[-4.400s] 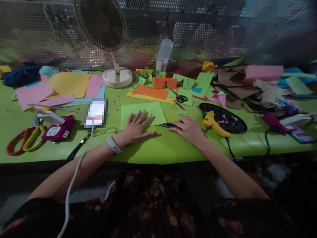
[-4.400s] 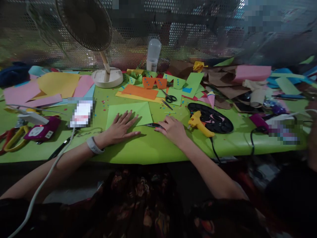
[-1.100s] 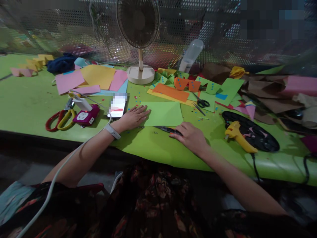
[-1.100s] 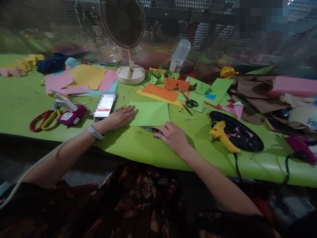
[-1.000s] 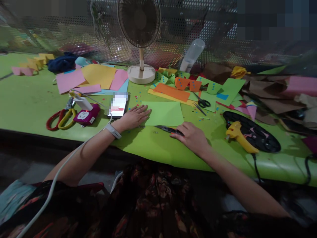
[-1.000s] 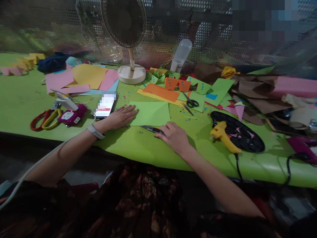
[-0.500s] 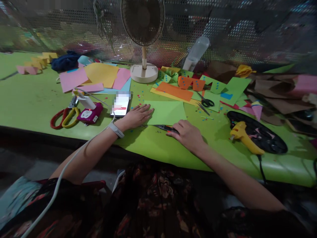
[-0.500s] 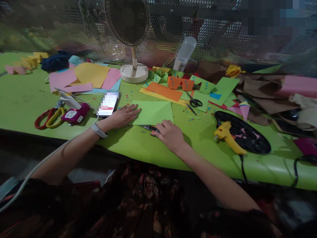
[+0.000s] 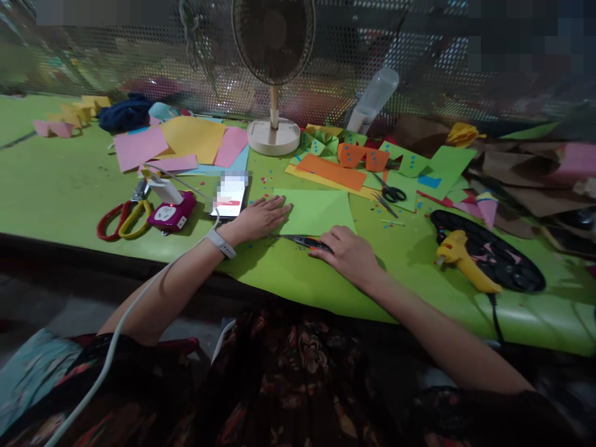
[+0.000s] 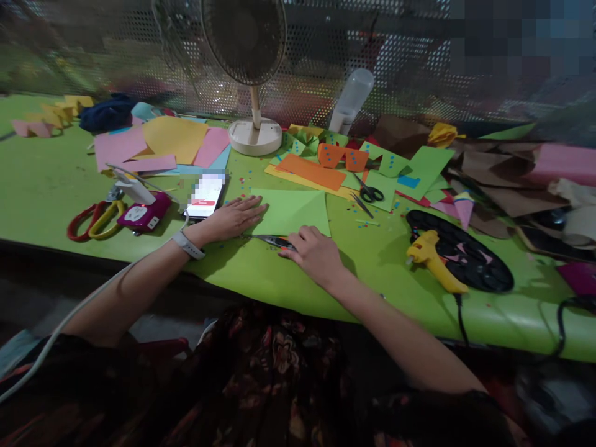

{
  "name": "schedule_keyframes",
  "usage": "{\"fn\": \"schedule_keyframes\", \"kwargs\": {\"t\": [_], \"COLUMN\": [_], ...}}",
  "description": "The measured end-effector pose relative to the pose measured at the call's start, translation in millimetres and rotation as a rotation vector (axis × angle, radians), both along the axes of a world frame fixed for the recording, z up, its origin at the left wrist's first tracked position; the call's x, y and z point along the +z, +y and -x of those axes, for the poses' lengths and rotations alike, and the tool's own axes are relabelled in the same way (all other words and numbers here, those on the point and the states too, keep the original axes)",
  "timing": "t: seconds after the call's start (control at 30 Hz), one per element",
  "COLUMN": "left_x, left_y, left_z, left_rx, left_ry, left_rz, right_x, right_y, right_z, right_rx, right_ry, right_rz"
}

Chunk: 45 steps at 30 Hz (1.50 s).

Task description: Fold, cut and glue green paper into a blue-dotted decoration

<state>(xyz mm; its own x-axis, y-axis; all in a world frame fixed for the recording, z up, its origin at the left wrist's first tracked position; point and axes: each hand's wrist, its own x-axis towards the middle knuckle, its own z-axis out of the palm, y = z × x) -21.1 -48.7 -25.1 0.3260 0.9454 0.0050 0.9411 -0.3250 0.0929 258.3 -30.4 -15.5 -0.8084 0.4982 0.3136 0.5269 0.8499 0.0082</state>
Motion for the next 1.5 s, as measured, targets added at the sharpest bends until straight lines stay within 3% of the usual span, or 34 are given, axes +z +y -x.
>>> {"fn": "schedule_keyframes", "kwargs": {"t": [0.4, 0.63, 0.7, 0.8, 0.9, 1.0, 1.17, 1.27, 1.4, 1.5], "left_x": [6.2, 1.9, 2.4, 3.3, 5.0, 7.3, 7.5, 5.5, 4.7, 5.3], "left_y": [-1, 0, -1, -3, -5, -7, -8, -7, -7, -8], "left_z": [0, 4, 4, 1, -2, -3, -2, -1, 0, -1], "left_rx": [-0.026, -0.04, -0.033, 0.019, 0.035, 0.026, 0.001, -0.002, -0.014, -0.018], "left_ry": [0.021, -0.033, -0.055, -0.08, -0.083, -0.086, -0.077, -0.072, -0.077, -0.07], "left_rz": [0.006, -0.019, -0.004, -0.011, -0.022, -0.021, -0.039, -0.048, -0.05, -0.05], "right_x": [2.6, 13.3, 22.1, 35.4, 42.0, 41.6, 37.3, 31.0, 20.0, 18.8], "right_y": [-4, -7, 7, 46, 98, 147, 187, 179, 155, 148], "right_z": [20, 9, -2, -16, -23, -21, -5, 2, 9, 10], "right_rx": [0.024, 0.146, 0.049, -0.273, -0.531, -0.624, -0.636, -0.543, -0.308, -0.305], "right_ry": [-0.008, 0.061, 0.162, 0.3, 0.282, 0.18, 0.085, 0.088, 0.063, 0.129], "right_rz": [0.048, 0.129, 0.157, 0.184, 0.164, 0.179, 0.131, 0.131, 0.269, 0.346]}}
